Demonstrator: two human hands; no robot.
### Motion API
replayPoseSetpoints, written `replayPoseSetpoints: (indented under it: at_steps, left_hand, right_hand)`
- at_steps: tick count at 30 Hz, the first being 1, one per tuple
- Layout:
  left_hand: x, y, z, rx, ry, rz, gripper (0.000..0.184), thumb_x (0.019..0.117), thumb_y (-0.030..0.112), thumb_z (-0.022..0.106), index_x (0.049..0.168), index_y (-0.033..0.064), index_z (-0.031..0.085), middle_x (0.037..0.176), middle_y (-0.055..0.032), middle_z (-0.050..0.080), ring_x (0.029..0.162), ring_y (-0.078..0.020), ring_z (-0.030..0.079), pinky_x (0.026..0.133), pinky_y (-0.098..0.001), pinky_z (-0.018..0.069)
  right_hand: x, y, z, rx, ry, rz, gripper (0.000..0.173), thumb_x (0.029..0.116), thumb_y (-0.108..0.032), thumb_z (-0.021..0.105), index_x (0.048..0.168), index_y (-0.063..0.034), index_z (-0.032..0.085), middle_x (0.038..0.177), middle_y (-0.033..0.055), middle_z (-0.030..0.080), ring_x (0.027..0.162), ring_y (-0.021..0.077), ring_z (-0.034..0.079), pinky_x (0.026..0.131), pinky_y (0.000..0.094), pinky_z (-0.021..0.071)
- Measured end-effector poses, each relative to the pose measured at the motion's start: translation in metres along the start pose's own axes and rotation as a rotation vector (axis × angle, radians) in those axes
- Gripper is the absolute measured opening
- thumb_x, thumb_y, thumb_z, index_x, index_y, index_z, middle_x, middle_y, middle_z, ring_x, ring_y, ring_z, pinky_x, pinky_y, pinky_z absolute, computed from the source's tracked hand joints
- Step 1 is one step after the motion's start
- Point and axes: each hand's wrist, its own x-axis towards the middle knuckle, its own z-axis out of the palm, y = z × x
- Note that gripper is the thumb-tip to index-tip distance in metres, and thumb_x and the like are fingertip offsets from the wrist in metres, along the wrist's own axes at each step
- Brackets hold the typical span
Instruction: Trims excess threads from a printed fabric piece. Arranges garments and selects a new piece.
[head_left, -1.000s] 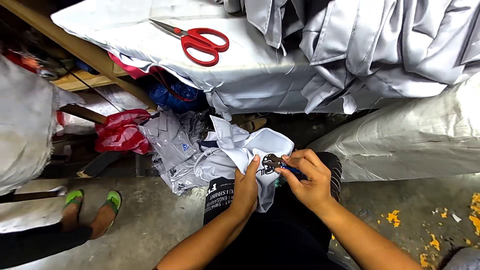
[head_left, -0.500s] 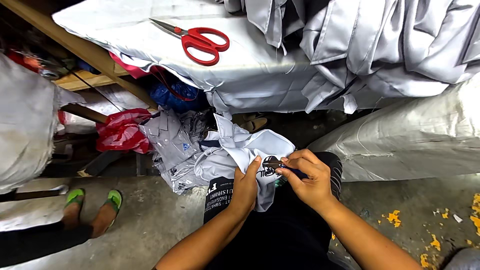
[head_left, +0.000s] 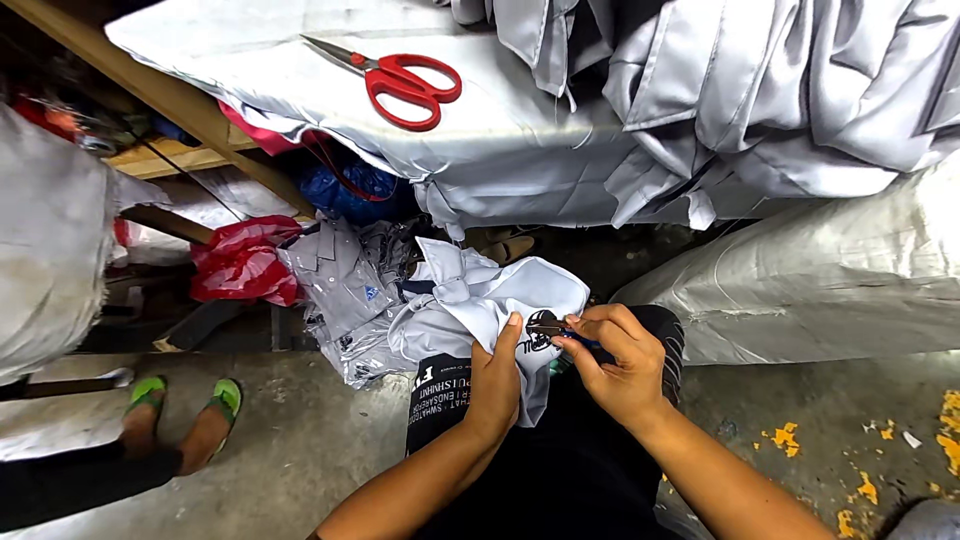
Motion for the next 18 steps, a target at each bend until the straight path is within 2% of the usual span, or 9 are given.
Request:
replayPoseSetpoints:
  at_steps: [9,18]
  left_hand:
    - [-0.0004,0.0020,-0.0007,0.016,-0.022,-0.013,0.015,0.1058,0.005,0.044,0.110,-0.0006,0.057,0.091,-0.0037,0.070,0.088,-0.0080,0.070,0.086,-0.0282,0.0590]
    - [0.0013,0.0008,-0.0050,0.057,-0.041,-0.001,0.015,0.1054,0.005,0.044,0.112,-0.0009,0.056,0.091,-0.0030,0.070,0.089,-0.0070,0.070,0.087,-0.0275,0.0585]
  right_hand:
    - [-0.0028,0.0024,0.0009,-0.007,0.008,-0.050,0.017,0.0931,-0.017,0.074,0.090,-0.0004,0.076,0.089,0.0117,0.071,0.085,0.0103,0.066,0.076,0.0168,0.0522]
    - [0.0028,0.0053,-0.0037,0.076,-0.096,0.030,0.018,0.0932,-0.017,0.073,0.087,-0.0011,0.076,0.087,0.0088,0.072,0.083,0.0083,0.067,0.075,0.0191,0.0535]
